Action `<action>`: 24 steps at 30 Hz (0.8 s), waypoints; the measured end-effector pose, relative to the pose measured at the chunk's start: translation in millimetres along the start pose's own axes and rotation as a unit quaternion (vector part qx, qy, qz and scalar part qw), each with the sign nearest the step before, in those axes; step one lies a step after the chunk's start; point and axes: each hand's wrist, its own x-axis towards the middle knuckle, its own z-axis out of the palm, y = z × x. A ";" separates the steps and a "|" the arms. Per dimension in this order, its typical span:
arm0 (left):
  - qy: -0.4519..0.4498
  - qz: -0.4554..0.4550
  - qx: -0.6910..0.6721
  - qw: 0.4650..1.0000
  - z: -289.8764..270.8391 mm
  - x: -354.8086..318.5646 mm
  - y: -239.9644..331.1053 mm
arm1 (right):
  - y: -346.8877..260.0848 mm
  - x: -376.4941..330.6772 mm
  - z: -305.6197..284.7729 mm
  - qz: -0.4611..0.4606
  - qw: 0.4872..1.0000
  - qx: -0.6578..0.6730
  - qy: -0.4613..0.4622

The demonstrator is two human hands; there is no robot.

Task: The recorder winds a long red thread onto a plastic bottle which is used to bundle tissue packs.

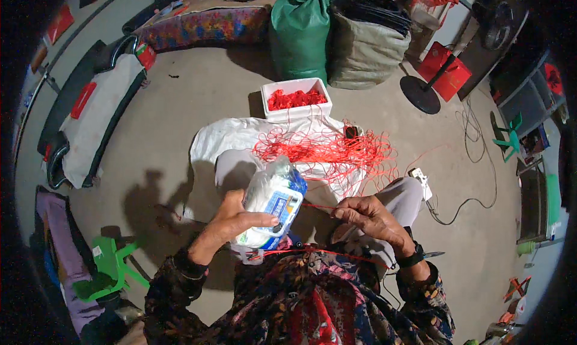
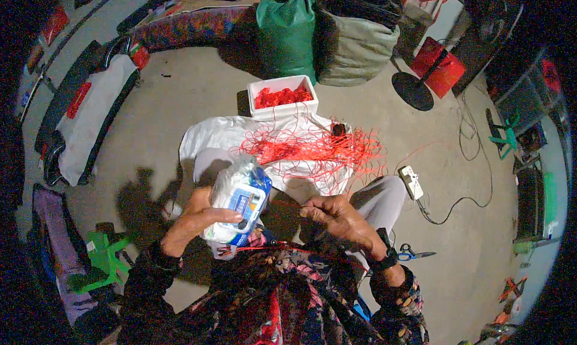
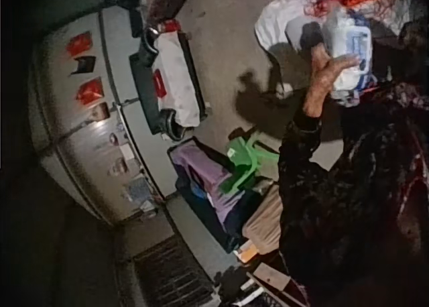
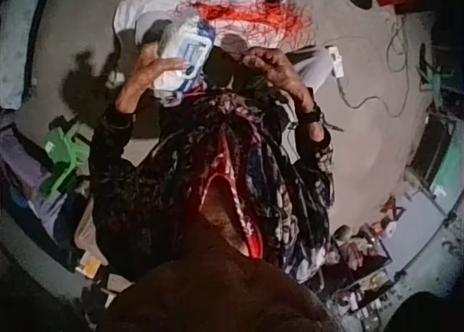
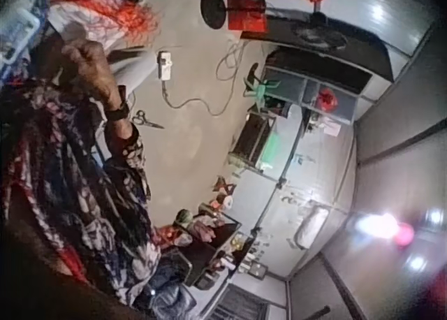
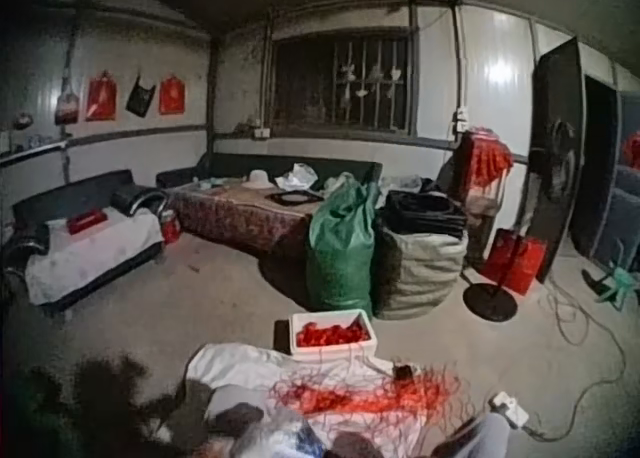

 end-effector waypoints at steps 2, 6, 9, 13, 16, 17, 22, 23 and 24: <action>-0.008 -0.002 0.039 0.999 -1.5 5.0 -3.4 | -14.6 -0.8 5.4 -0.019 1.000 -0.020 -0.007; -0.019 0.014 0.136 0.990 4.3 12.0 -21.3 | -22.4 -3.4 17.3 -0.083 0.996 -0.022 -0.034; -0.015 0.025 0.261 0.965 16.7 9.5 -34.0 | -19.1 0.2 32.5 -0.179 0.980 -0.066 -0.059; 0.051 0.088 0.390 0.915 40.0 -15.1 -47.6 | -6.9 -7.1 45.5 -0.126 0.978 -0.023 -0.166; 0.086 0.088 0.432 0.894 58.1 -27.7 -48.3 | -8.3 -21.1 45.6 -0.078 0.983 -0.004 -0.168; 0.094 0.091 0.425 0.896 60.3 -29.9 -50.4 | -9.1 -25.0 47.1 -0.057 0.984 0.009 -0.169; 0.094 0.054 0.451 0.886 66.7 -31.9 -45.9 | 10.9 -24.8 59.0 -0.090 0.986 0.007 -0.137; 0.086 0.045 0.464 0.880 67.2 -33.5 -39.2 | 4.8 -24.2 58.0 -0.076 0.986 0.014 -0.146; 0.092 0.036 0.457 0.884 67.4 -33.1 -39.2 | 0.1 -23.4 57.1 -0.061 0.986 0.020 -0.154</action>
